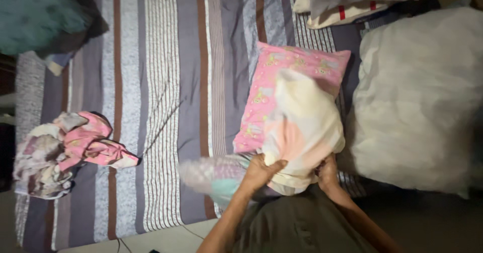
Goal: The person inserts a pillow into a pillowcase on a bed. They open the pillowcase, place the pillow inside, and adjust the fabric to fit the pillow. The pillowcase is then smoothed and the pillow is positioned on the bed.
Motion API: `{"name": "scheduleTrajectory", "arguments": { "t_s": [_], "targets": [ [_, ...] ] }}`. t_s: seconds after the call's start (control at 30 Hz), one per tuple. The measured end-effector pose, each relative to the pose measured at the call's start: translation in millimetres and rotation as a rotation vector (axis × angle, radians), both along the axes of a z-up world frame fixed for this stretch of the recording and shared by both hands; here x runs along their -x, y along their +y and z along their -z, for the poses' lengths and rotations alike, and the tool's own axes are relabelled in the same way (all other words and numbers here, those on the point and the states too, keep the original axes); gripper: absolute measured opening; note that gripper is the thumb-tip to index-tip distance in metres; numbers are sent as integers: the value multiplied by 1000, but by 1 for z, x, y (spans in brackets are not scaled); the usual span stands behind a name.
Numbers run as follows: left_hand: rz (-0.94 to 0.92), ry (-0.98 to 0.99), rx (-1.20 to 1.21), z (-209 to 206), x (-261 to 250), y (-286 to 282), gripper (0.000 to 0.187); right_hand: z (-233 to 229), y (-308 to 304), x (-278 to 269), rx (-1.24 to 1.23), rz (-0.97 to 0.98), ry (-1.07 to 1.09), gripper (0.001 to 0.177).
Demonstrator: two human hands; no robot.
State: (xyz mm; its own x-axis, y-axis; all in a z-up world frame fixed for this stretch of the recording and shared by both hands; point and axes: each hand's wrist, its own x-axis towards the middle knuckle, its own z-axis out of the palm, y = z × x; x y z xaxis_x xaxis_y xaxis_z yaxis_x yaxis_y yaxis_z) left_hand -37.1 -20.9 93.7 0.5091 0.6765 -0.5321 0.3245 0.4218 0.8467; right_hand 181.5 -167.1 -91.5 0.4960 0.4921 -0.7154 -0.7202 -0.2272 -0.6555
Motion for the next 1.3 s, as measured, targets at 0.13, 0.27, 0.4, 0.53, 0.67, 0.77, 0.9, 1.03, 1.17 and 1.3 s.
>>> {"name": "scheduleTrajectory", "arguments": {
  "t_s": [0.13, 0.27, 0.4, 0.53, 0.67, 0.77, 0.9, 1.03, 1.17, 1.3],
  "targets": [
    [3, 42, -47, -67, -23, 6, 41, -28, 38, -1, -382, 50, -25, 62],
    [126, 66, -471, -99, -39, 11, 45, -37, 106, -32, -566, 60, 211, 58],
    [77, 20, -1049, -97, -75, 2, 42, -18, 179, -60, -609, 13, 325, 54],
    [303, 352, -926, -45, -135, -13, 50, 17, 195, -87, -569, 0, 348, 49],
    [655, 357, -760, 33, -144, -22, 73, 33, 153, -119, -407, 29, 308, 45],
    [811, 330, -639, 91, -130, -32, 69, 38, 90, -135, -200, 76, 270, 42],
    [755, 80, -654, 144, -117, -25, 57, 43, 43, -141, 13, 107, 165, 39],
    [548, 190, -597, 160, -109, 7, 45, 27, 32, -137, 84, 16, -514, 43],
    [360, 195, -626, 149, -96, 32, 27, -21, 31, -113, 123, -180, -1401, 58],
    [272, 218, -499, 134, -95, 34, 22, -61, 50, -87, -88, -464, -1649, 66]
  ]
}}
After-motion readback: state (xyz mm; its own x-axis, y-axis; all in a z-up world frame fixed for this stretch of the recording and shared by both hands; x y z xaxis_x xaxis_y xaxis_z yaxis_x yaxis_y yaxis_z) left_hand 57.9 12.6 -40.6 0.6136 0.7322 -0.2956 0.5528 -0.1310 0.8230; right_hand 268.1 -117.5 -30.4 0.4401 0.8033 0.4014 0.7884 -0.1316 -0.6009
